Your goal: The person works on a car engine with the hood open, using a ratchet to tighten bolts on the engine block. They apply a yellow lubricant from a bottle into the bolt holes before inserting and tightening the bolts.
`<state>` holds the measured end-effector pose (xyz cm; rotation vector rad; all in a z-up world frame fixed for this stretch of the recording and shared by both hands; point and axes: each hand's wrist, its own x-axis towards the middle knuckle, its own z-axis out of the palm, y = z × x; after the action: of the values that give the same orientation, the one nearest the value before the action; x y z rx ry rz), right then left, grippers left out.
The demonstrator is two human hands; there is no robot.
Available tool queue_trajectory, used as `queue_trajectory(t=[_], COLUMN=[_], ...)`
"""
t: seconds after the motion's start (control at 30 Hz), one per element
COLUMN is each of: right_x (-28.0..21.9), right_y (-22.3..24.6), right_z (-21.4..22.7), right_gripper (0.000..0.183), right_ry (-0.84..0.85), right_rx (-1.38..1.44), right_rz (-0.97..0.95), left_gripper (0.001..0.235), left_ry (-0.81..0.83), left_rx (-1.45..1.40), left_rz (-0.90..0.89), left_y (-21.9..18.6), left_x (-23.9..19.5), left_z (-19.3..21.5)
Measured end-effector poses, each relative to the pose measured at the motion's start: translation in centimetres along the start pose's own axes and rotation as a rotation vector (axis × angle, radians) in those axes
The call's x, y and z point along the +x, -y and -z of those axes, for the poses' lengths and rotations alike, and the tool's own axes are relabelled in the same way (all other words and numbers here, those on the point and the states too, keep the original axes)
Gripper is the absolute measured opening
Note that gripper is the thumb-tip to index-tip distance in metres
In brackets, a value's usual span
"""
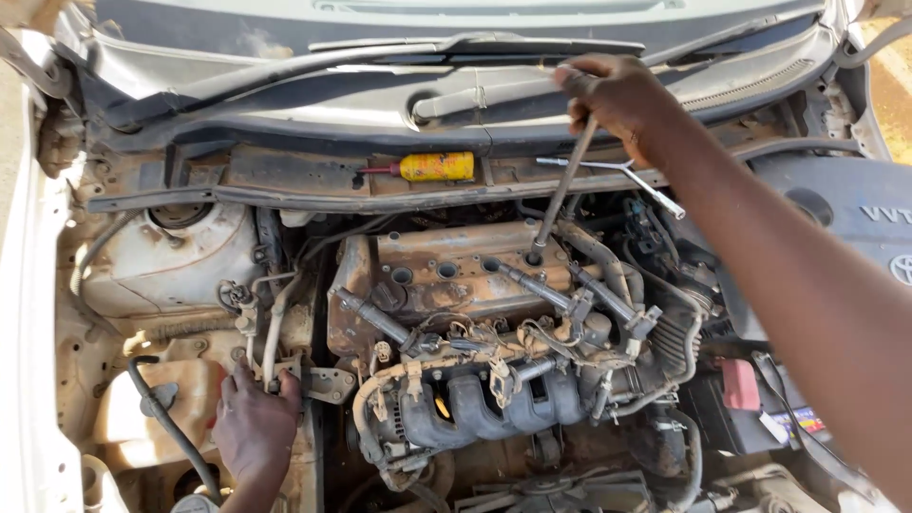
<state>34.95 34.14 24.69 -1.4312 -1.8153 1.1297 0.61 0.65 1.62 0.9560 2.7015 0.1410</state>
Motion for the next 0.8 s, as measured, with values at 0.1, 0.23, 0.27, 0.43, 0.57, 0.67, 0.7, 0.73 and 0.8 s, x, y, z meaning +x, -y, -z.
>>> queue_trajectory(t=[0.1,0.23,0.27,0.43,0.57,0.67,0.7,0.73,0.8], right_x=[-1.3,-4.4,-4.9,-1.4,1.3,1.5,1.3,-0.5,-4.0], right_y=[0.7,-4.2,-5.5,-5.5,-0.3,-1.0,-1.2,-1.7,-2.6], right_z=[0.4,-0.1,-0.9,-0.6,-0.2,0.6,0.5,0.3,-0.1], right_gripper=[0.033,0.044,0.016,0.032,0.027,0.027,0.026,0.026,0.036], right_ry=[0.195,-0.072,-0.21,-0.381,-0.297,0.042,0.191,0.194,-0.043], right_rx=[-0.652,-0.516,0.082,1.163,0.279,-0.453,-0.741,-0.74,-0.419], right_rz=[0.321,0.748,0.585,0.117,-0.227,0.197,0.48,0.486,0.77], left_gripper=[0.075,0.075,0.075,0.08,0.077,0.077,0.078,0.078,0.079], left_ry=[-0.06,-0.049,-0.029,-0.031,-0.06,-0.078,-0.073,-0.076,-0.023], left_rx=[-0.009,-0.021,-0.016,0.001,0.007,0.004,0.013,0.012,0.017], left_rz=[-0.02,-0.019,-0.005,-0.009,-0.018,-0.021,-0.013,-0.007,0.007], left_y=[0.8,0.3,0.4,-0.5,0.5,0.5,0.6,0.3,0.1], left_x=[0.4,0.0,0.2,-0.2,0.0,0.2,0.3,0.3,0.1], left_z=[-1.3,-0.8,-0.7,0.1,-0.4,-1.1,-1.1,-0.9,-0.5])
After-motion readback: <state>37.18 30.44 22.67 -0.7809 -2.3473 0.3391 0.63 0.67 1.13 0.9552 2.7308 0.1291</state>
